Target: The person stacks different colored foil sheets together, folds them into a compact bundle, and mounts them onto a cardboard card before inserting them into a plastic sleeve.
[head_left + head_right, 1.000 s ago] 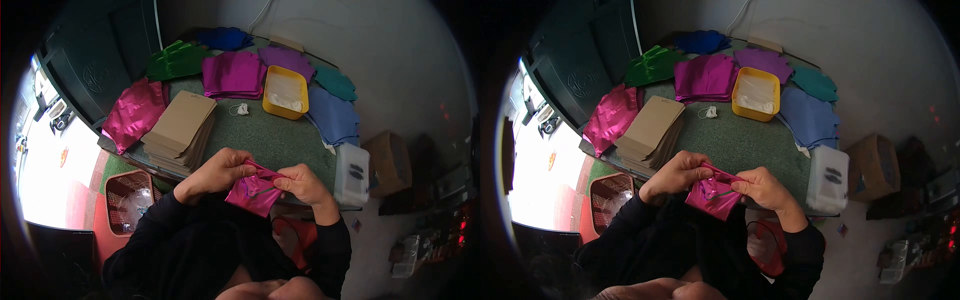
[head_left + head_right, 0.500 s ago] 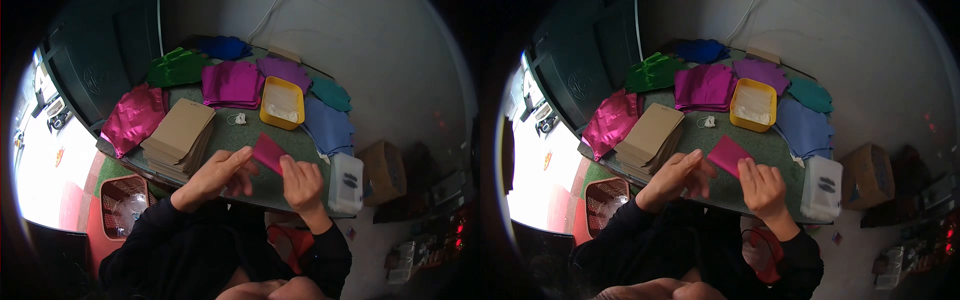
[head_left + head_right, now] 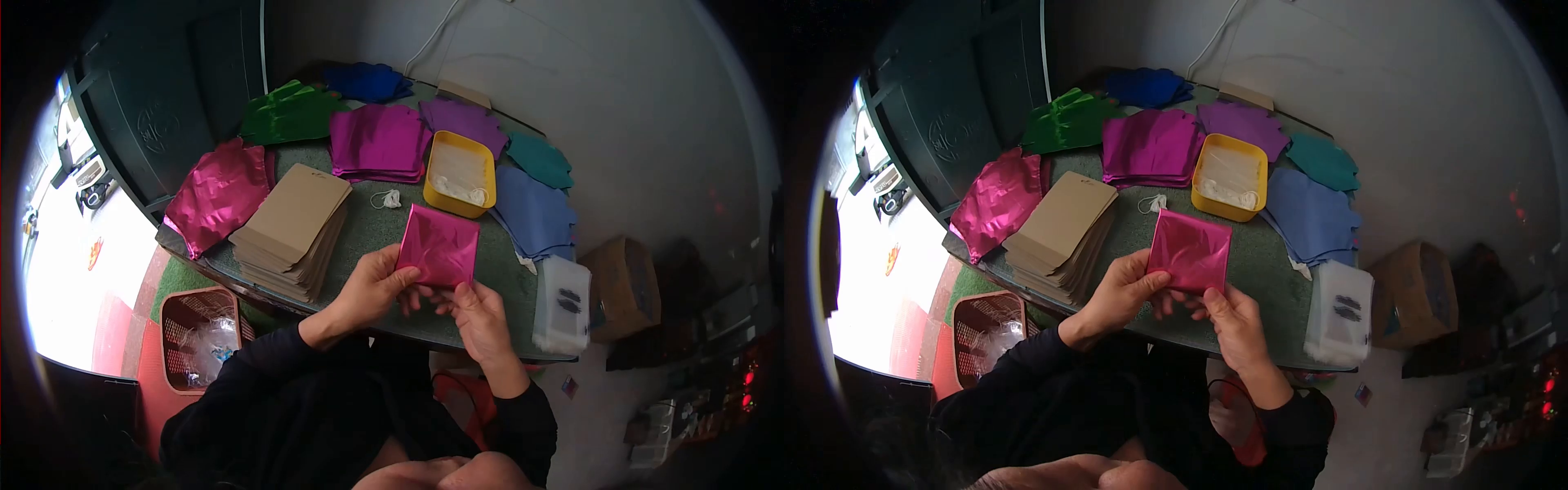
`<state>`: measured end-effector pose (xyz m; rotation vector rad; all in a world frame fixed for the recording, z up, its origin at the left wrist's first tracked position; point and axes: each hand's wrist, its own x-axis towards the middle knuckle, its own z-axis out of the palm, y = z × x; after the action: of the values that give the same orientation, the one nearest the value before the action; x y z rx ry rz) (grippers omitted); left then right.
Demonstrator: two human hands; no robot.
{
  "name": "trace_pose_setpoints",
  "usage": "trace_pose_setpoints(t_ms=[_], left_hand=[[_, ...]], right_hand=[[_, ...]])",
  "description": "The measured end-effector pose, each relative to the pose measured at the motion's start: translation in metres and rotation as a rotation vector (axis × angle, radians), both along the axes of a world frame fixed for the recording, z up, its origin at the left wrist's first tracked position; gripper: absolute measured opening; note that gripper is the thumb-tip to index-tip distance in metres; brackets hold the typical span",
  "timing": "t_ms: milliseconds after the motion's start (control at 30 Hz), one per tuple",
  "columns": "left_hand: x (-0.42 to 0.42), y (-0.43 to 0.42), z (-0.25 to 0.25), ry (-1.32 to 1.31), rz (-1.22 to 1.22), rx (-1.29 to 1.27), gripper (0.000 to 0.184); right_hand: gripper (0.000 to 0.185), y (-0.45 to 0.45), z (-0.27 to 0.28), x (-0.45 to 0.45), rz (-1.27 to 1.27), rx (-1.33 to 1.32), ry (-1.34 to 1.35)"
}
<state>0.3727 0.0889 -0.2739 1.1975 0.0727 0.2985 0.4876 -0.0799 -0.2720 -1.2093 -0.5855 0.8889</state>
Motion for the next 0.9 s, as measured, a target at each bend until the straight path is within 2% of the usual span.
trace_pose_setpoints(t_ms=[167, 300, 367, 400, 433, 467, 500, 567, 600, 633, 700, 733, 900], left_hand=[[-0.003, 0.003, 0.002, 0.003, -0.018, 0.074, 0.017], [-0.004, 0.013, -0.005, 0.009, -0.083, 0.002, 0.019], [-0.004, 0.014, -0.006, 0.028, -0.121, -0.022, 0.022], [-0.004, 0.012, -0.007, 0.041, 0.079, 0.265, 0.027], [-0.004, 0.011, -0.007, 0.054, 0.282, 0.55, 0.034], [-0.005, 0.009, 0.002, -0.041, 0.551, 0.886, 0.041], [-0.009, 0.005, 0.017, -0.135, 0.826, 1.219, 0.049], [-0.015, 0.004, 0.035, -0.276, 0.906, 1.237, 0.04], [-0.018, 0.006, 0.039, -0.369, 0.907, 1.294, 0.032], [-0.016, 0.007, 0.042, -0.518, 0.917, 1.307, 0.017], [-0.018, 0.01, 0.029, -0.639, 0.764, 1.255, 0.027], [-0.012, 0.011, 0.024, -0.743, 0.83, 1.235, 0.036], [-0.014, 0.01, 0.03, -0.817, 0.828, 1.225, 0.042]], right_hand=[[0.024, 0.013, -0.001, -0.007, -0.073, 0.152, -0.068], [0.019, 0.02, -0.004, -0.016, -0.16, 0.198, -0.064], [0.015, 0.021, -0.01, -0.015, -0.208, 0.194, -0.146], [0.015, 0.018, -0.01, -0.014, -0.207, 0.193, -0.147], [0.013, 0.014, -0.009, -0.012, -0.249, 0.078, -0.339], [0.011, 0.011, -0.008, -0.012, -0.287, -0.039, -0.53], [0.011, 0.01, -0.004, -0.015, -0.276, -0.04, -0.532], [0.005, 0.011, 0.003, -0.025, -0.28, -0.081, -1.069], [0.016, 0.015, 0.001, -0.026, -0.276, 0.065, -1.249], [0.016, 0.018, 0.001, -0.031, -0.256, 0.072, -1.245], [0.029, 0.019, 0.006, -0.041, -0.216, 0.176, -1.456], [0.029, 0.019, 0.008, -0.044, -0.202, 0.185, -1.453], [0.035, 0.015, 0.011, -0.056, -0.154, 0.191, -1.436]])
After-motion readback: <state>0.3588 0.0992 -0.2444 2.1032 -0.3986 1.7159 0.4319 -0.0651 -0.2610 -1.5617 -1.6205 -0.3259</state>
